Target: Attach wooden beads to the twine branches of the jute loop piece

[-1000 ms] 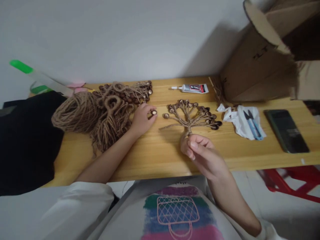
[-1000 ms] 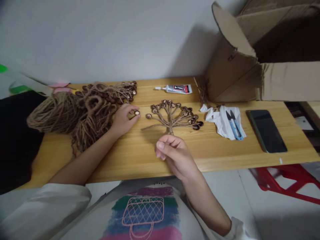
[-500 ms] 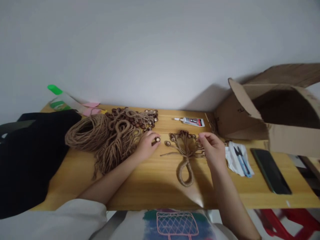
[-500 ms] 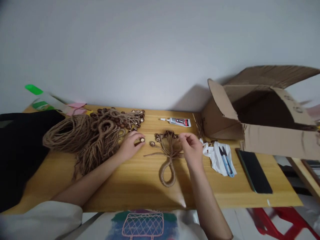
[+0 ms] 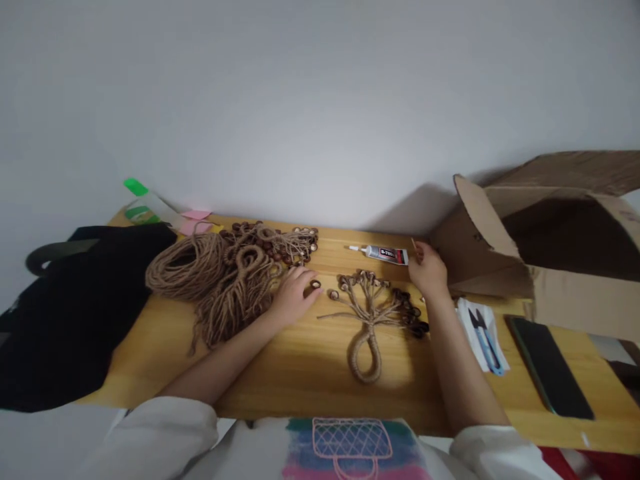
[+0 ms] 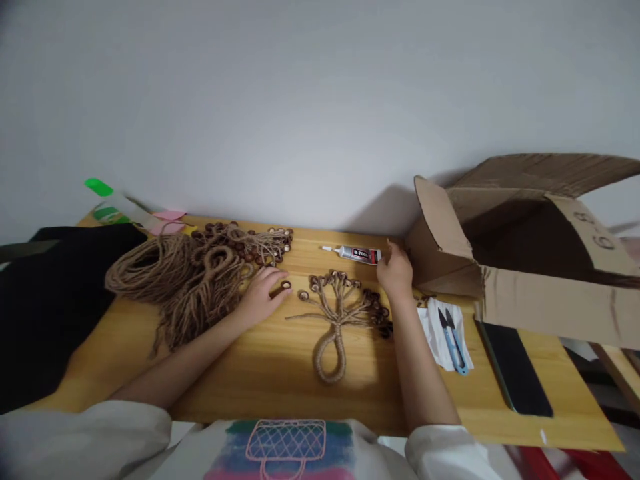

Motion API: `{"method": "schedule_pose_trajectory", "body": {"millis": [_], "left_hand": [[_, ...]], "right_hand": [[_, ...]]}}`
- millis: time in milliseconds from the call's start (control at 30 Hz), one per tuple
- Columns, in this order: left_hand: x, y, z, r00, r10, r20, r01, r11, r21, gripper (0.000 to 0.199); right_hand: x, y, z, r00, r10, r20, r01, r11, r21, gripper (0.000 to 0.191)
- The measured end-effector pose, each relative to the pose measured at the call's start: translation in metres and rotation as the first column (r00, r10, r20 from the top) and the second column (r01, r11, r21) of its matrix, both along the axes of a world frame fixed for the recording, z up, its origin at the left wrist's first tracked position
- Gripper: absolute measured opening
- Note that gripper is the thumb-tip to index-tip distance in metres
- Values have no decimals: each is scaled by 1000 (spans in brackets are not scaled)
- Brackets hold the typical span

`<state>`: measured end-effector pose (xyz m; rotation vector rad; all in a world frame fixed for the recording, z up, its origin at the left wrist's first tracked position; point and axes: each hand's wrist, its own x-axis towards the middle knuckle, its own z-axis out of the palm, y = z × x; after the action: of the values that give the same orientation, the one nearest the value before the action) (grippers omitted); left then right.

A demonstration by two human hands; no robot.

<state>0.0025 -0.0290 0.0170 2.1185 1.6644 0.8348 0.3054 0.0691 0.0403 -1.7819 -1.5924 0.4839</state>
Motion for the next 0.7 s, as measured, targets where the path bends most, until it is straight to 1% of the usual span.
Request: {"method": "schedule_pose_trajectory", "body": {"millis": [100,167,200,267,333,367,433,533,633,700], "left_hand": [[9,-3,15,991,-29,-130,38,997,70,20],[23,4,29,976,-74,-204,96,990,101,19],[33,11,37,966,-103,-236,129,987,100,19],[56,31,51,946,-126,-298,158,984,85,22],[80,57,60,903,-168,-395,186,982,8,28],[92,71,63,869,-200,-453,202,978,-45,30],[110,94,65,838,-254,-483,245,966,-83,30],[124,118,59,797,-328,-507,307,943,-127,26],[126,128,52,780,-344,-523,323,937,-135,17],[123,128,53,783,-336,-524,319,940,-126,15]], "right_hand": [[17,-5,-9,998,-5,-59,4,1000,-9,26],[25,-8,-14,994,4,-108,-5,1000,-10,27],[28,-9,-16,991,10,-132,-11,1000,-10,27],[29,-10,-16,985,21,-170,-23,1000,-9,24],[27,-13,-12,981,30,-190,-31,999,-4,22],[25,-15,-9,981,31,-192,-33,999,-3,21],[21,-23,-2,985,37,-170,-40,999,-14,25],[17,-38,6,989,61,-133,-67,997,-42,30],[16,-52,12,992,70,-106,-78,994,-80,28],[18,-57,16,993,70,-99,-80,991,-104,25]]}}
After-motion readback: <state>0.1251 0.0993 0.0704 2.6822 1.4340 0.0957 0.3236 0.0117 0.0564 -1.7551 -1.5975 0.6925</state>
